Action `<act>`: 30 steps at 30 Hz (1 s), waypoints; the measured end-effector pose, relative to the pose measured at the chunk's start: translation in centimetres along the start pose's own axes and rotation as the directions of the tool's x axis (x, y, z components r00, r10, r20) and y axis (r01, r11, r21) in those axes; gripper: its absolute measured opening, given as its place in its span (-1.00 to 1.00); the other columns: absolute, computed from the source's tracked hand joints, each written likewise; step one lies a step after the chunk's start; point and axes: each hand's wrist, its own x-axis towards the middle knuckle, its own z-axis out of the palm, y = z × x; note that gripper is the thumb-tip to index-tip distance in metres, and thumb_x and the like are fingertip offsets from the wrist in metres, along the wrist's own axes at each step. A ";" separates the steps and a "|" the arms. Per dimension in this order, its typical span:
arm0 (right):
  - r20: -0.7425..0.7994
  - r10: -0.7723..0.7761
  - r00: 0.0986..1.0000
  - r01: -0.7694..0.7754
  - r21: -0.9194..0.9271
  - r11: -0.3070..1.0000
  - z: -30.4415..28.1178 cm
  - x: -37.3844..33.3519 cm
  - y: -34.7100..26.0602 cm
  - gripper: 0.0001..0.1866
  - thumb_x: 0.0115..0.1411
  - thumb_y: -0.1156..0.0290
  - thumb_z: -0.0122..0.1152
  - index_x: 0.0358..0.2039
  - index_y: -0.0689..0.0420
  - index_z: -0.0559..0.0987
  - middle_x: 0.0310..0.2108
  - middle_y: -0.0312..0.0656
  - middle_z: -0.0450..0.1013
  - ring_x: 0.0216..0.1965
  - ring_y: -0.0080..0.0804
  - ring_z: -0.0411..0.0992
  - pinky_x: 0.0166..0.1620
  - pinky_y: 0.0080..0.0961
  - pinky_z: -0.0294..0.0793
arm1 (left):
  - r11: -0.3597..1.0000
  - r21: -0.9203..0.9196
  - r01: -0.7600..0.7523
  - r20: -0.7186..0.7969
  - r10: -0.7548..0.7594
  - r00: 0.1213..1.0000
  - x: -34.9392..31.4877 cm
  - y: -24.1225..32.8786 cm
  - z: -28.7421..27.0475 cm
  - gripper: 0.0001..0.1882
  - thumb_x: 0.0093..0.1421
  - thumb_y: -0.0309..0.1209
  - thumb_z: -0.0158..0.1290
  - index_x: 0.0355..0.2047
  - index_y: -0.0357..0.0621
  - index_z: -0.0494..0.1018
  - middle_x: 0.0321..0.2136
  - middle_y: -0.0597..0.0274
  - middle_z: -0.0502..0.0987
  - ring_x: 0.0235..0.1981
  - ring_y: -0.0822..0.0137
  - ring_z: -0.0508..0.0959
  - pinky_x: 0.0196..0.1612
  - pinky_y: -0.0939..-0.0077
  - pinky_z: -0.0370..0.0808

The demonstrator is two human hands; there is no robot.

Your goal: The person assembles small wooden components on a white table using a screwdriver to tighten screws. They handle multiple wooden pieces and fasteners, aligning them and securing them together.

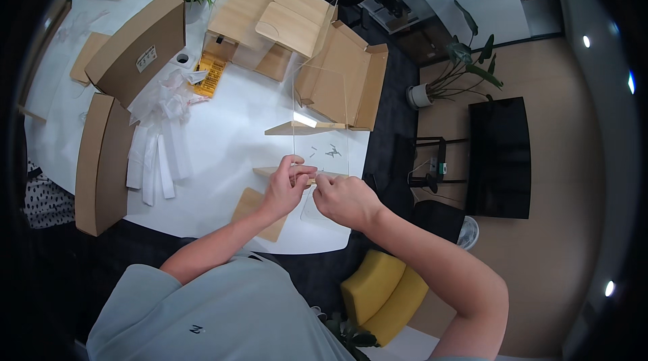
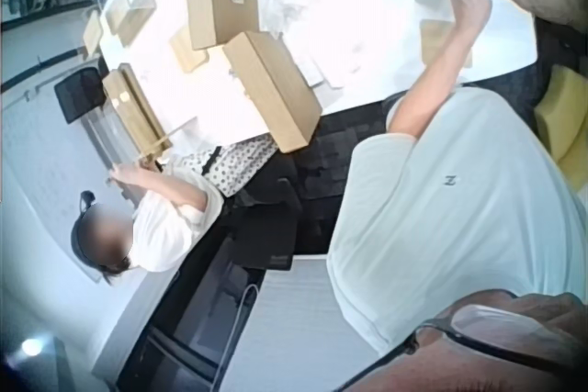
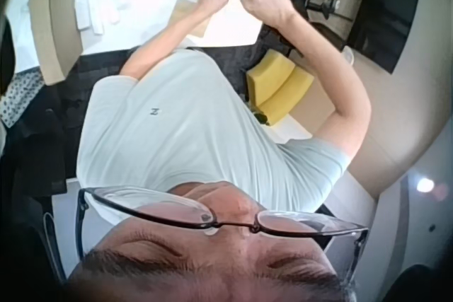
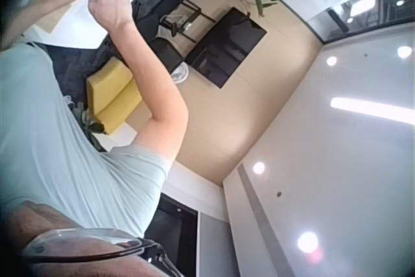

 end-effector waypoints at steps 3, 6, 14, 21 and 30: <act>0.059 0.038 0.998 -0.042 0.064 0.997 0.2 0.2 0.1 -0.92 0.08 0.50 0.24 -0.51 0.23 0.58 -0.41 -0.12 0.48 -0.44 -0.29 0.61 -0.47 -0.37 0.61 | 1.000 0.009 -0.028 -0.010 0.028 1.000 -0.1 -0.1 0.1 -0.74 0.37 -0.56 -0.04 0.03 -0.30 0.23 -0.15 -0.06 0.69 -0.15 0.17 0.72 -0.11 0.35 0.62; 0.014 0.450 0.893 -0.375 0.578 0.725 1.8 0.7 0.6 -0.90 0.10 0.54 0.27 -0.39 0.29 0.66 -0.46 -0.07 0.54 -0.46 -0.26 0.60 -0.42 -0.31 0.60 | 1.000 -0.004 -0.007 -0.019 0.007 1.000 0.2 0.1 0.1 -0.74 0.37 -0.56 -0.04 0.02 -0.30 0.23 -0.16 -0.06 0.69 -0.15 0.17 0.72 -0.11 0.36 0.63; 0.170 0.508 0.844 -0.495 0.610 0.618 1.3 0.2 0.1 -0.88 0.15 0.49 0.28 -0.34 0.28 0.65 -0.40 0.01 0.55 -0.41 -0.12 0.62 -0.33 -0.24 0.63 | 1.000 -0.011 -0.002 -0.019 0.001 1.000 0.4 -0.1 0.1 -0.74 0.38 -0.54 -0.05 0.03 -0.31 0.23 -0.16 -0.06 0.69 -0.17 0.17 0.72 -0.13 0.38 0.63; 0.068 -0.022 0.997 0.021 0.022 1.000 0.6 -0.5 -0.4 -0.90 0.13 0.48 0.19 -0.44 0.24 0.54 -0.36 -0.11 0.45 -0.43 -0.22 0.60 -0.46 -0.35 0.63 | 1.000 -0.001 0.002 0.014 -0.002 1.000 0.1 0.0 -0.2 -0.72 0.36 -0.62 -0.05 0.05 -0.27 0.23 -0.09 -0.09 0.66 -0.08 0.22 0.70 -0.08 0.41 0.69; 0.833 0.333 0.442 -0.683 0.553 -0.477 0.5 1.4 2.6 -0.77 0.18 0.68 0.25 -0.13 0.36 0.65 -0.43 -0.21 0.51 -0.58 -0.58 0.31 -0.59 -0.57 0.23 | 1.000 0.016 -0.011 -0.009 0.011 1.000 0.1 0.2 0.2 -0.74 0.38 -0.54 -0.06 0.04 -0.31 0.22 -0.15 -0.08 0.69 -0.15 0.15 0.72 -0.13 0.36 0.63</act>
